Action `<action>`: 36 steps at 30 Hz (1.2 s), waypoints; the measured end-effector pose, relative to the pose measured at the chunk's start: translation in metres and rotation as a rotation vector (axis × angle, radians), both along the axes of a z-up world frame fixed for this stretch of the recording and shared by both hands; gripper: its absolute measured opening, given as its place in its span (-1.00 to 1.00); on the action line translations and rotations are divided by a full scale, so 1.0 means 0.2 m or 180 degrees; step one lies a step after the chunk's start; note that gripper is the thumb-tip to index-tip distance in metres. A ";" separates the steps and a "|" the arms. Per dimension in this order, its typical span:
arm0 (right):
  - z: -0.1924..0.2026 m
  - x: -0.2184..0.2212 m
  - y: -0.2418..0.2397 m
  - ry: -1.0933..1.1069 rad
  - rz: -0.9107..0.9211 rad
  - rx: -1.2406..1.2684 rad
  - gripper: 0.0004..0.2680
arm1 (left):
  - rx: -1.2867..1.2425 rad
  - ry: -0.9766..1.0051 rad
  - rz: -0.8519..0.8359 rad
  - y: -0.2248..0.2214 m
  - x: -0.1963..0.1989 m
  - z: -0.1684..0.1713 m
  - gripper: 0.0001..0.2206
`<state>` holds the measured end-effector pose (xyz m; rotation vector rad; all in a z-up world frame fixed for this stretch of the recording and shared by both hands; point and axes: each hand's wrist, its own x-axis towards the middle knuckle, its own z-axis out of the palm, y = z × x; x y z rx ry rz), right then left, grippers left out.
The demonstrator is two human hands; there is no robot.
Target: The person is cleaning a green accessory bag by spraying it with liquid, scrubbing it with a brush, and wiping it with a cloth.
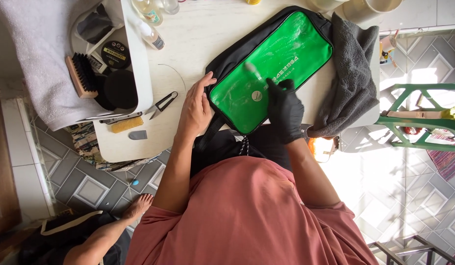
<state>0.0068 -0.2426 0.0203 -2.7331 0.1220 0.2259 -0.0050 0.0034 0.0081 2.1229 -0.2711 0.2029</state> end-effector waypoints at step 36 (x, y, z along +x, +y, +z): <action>0.24 -0.22 0.06 0.0623 0.0185 0.0128 -0.66 | 0.0063 -0.0023 -0.0024 0.01 0.01 -0.07 -0.44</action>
